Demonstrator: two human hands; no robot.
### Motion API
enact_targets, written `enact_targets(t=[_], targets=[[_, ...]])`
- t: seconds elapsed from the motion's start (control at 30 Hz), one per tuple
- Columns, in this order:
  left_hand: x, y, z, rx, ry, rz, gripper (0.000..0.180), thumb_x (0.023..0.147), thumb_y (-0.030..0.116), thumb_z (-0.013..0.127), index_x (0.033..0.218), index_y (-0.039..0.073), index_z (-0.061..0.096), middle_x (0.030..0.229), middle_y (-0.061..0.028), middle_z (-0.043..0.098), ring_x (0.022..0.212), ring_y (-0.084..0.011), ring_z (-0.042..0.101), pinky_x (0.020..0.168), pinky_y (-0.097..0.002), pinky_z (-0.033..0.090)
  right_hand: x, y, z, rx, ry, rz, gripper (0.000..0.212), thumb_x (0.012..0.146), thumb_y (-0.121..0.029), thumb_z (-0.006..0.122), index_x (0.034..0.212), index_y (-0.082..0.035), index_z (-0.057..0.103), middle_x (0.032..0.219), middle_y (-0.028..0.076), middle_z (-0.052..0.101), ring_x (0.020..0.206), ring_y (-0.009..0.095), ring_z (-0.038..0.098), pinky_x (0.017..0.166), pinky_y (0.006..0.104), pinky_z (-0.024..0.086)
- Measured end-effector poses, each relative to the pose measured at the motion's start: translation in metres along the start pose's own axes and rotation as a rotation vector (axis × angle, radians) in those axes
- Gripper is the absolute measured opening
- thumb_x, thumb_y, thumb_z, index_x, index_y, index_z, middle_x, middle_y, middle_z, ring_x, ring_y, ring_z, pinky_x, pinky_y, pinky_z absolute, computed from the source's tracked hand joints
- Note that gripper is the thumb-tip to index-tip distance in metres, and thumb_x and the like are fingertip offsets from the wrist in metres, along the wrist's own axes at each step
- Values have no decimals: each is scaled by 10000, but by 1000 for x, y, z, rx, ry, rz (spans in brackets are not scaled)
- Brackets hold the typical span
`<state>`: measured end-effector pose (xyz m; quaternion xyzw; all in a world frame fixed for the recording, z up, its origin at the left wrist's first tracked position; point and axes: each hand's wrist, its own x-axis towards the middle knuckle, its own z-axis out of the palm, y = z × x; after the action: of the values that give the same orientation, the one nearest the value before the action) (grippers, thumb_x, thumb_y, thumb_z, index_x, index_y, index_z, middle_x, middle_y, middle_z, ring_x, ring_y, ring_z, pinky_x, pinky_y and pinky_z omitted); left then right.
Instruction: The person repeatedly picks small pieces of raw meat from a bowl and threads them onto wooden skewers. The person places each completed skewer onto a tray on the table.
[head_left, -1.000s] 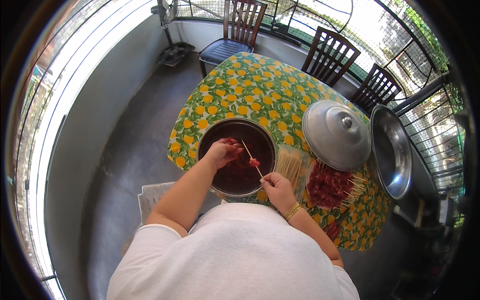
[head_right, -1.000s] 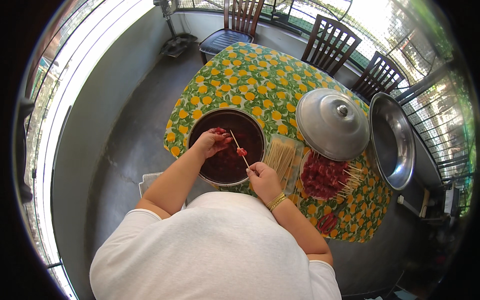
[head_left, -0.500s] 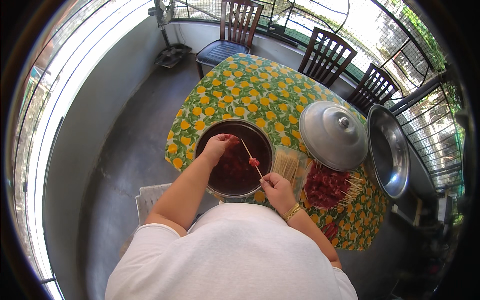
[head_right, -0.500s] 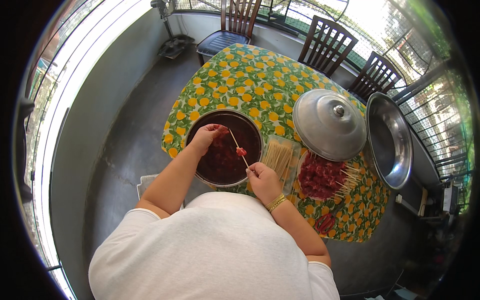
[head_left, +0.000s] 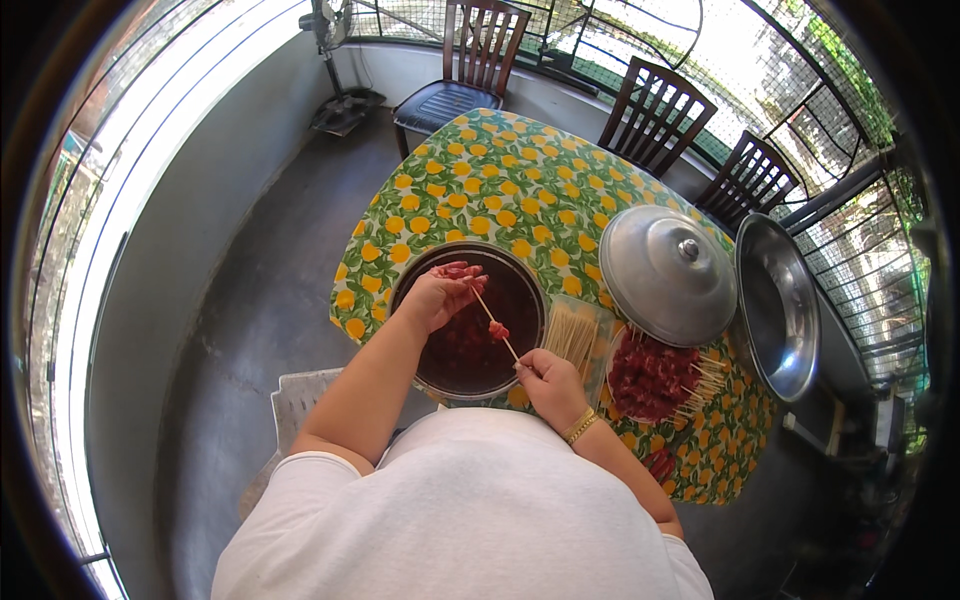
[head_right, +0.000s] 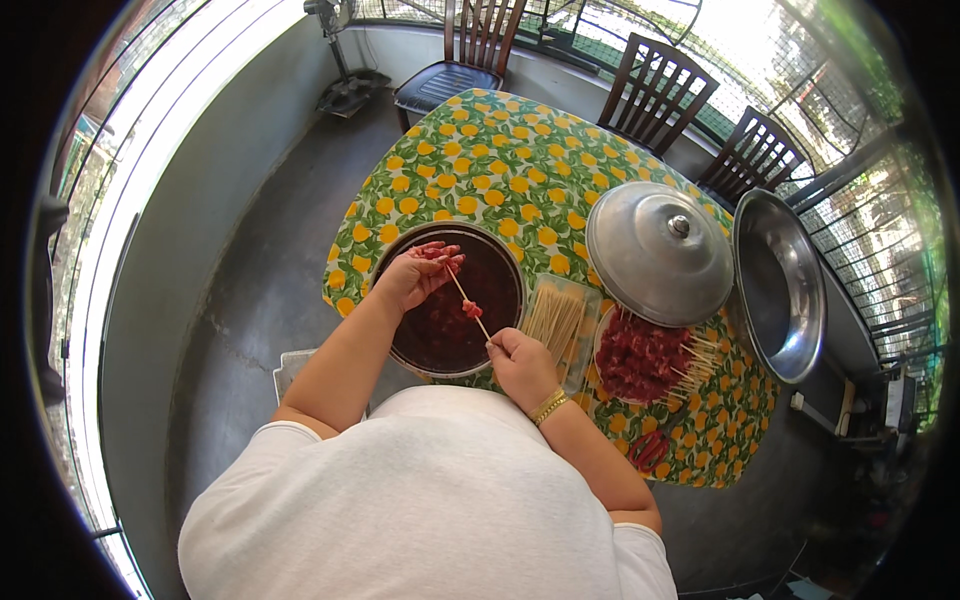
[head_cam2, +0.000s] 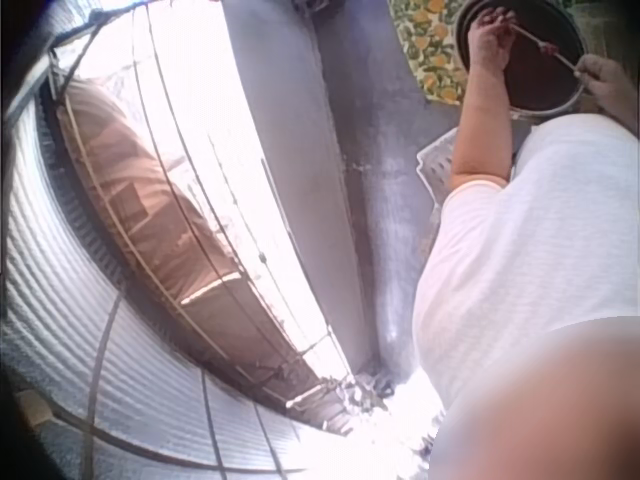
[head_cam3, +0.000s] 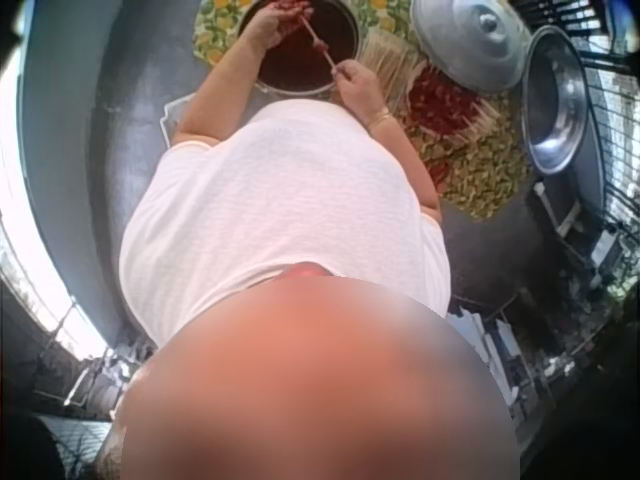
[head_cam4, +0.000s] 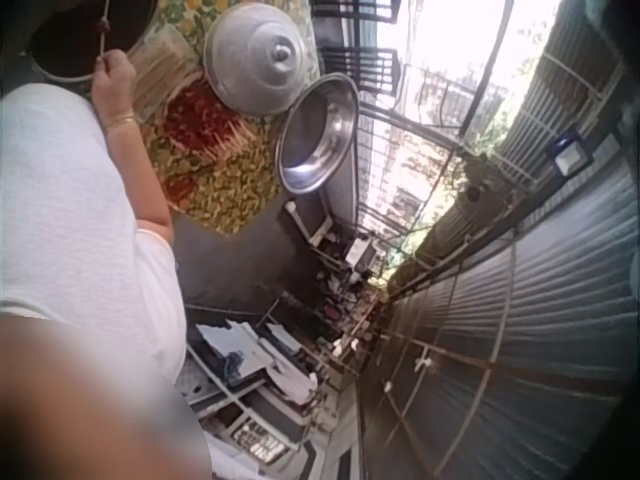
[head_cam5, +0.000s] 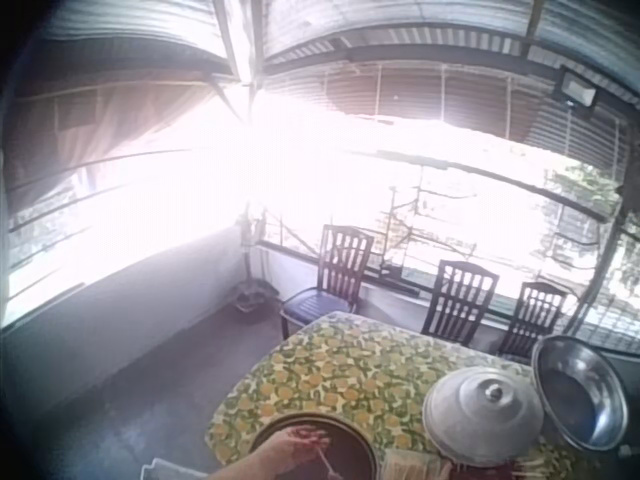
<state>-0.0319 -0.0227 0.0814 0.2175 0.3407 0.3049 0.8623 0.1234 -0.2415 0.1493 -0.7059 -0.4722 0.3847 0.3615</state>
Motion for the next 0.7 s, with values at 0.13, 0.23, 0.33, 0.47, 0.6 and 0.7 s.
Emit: enact_targets(t=[0.13,0.23,0.33,0.47,0.6,0.7], targets=[[0,3,-1,71,28,-9,285,947,-14,562,1217,50,495,1136,-157,680,1049,-316,678,889,-407,577,-2,-2,-2,-5,39,-48,142,922,-164,628,926,-26,664,728,128,655,648,225,637,619,339,487],[-4,5,5,177,65,0,198,972,65,576,1157,90,510,1092,-158,699,1013,-305,694,849,-386,580,-2,-4,-3,-15,58,-67,139,921,-165,630,918,-31,666,728,126,655,652,224,639,619,336,487],[-7,5,15,248,131,37,120,993,147,576,1089,118,511,1084,-156,705,982,-292,706,830,-373,576,-4,-6,-4,-24,74,-67,139,919,-170,631,915,-36,667,733,125,657,658,228,641,623,334,488],[-11,5,21,237,47,96,129,994,177,585,1060,101,505,1076,-160,704,978,-290,707,844,-374,576,-4,-7,-4,-43,89,-55,144,918,-185,632,922,-46,671,746,130,662,670,246,648,631,341,492],[-10,4,21,221,15,119,139,975,159,614,1050,63,547,1046,-157,704,967,-288,705,864,-377,576,-4,-8,-3,-72,135,-71,123,922,-108,635,902,11,659,698,79,642,629,121,580,600,277,458],[-9,1,22,220,14,140,111,959,125,630,1014,38,588,1010,-146,704,946,-280,704,878,-388,578,-4,-10,-2,-87,144,-86,126,922,-111,638,901,11,660,698,87,641,619,127,579,595,280,457]])
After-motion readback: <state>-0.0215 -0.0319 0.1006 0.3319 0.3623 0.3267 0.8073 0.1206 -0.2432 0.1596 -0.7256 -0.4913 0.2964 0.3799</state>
